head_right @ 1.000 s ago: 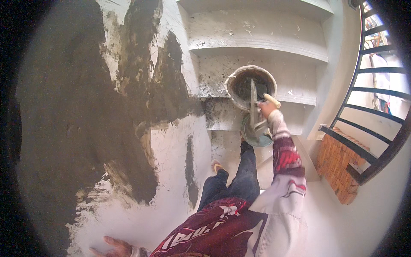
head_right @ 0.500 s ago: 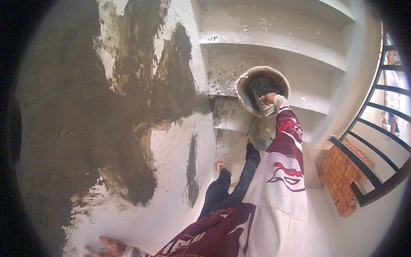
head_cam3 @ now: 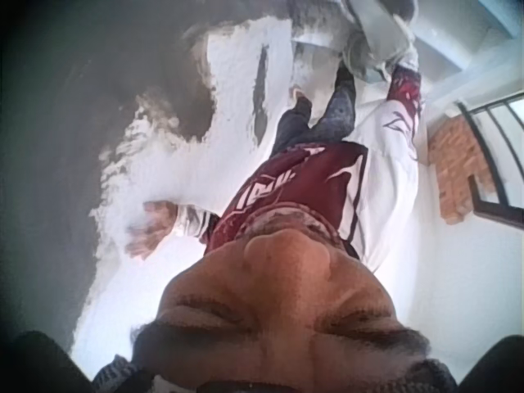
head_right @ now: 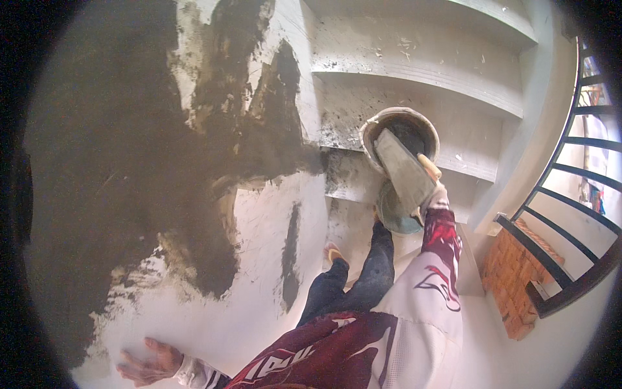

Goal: The person applies wet cement plaster to a curved wall adjacent to a spiral staircase using a trowel. They repeatedly scoop material from a bucket and spread it across the wall surface, smoothing it with consistent strokes.

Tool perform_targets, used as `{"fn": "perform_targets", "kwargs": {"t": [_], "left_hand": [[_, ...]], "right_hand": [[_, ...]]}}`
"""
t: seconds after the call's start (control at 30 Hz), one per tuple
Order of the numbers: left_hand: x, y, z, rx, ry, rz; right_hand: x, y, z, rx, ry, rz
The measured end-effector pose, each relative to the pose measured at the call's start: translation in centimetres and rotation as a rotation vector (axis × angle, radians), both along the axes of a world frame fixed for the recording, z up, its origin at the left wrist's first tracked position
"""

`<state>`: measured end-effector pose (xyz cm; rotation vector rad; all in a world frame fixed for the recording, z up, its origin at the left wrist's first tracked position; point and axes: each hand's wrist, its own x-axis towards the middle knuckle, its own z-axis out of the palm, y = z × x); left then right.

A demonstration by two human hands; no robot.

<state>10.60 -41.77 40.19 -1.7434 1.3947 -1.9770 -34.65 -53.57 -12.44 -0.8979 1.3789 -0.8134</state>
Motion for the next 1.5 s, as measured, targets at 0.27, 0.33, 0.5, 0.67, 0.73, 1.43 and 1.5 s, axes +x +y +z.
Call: {"fn": "perform_targets", "kwargs": {"t": [0.27,0.33,0.5,0.67,0.73,1.43,1.5], "left_hand": [[2.0,0.7,0.5,-0.057,0.048,-0.181],[2.2,1.1,0.4,-0.054,0.069,-0.197],[2.1,2.2,1.0,-0.006,0.096,-0.285],[1.7,2.8,1.1,0.068,0.18,-0.528],[2.1,4.6,1.2,0.106,0.226,-0.566],[7.0,17.0,-1.0,-0.018,0.148,-0.37],[6.8,16.8,-0.9,0.001,0.16,-0.384]], "right_hand": [[10.0,4.6,1.2,-0.459,0.112,0.393],[17.7,6.2,1.6,-0.358,0.085,0.307],[30.6,7.5,12.0,0.162,-0.315,0.027],[37.6,5.9,10.0,-0.185,0.044,-0.24],[38.5,5.8,11.4,-0.159,0.227,-0.191],[38.4,3.1,11.2,-0.146,-0.129,-0.31],[38.6,4.6,11.7,-0.346,-0.082,-0.327]]}}
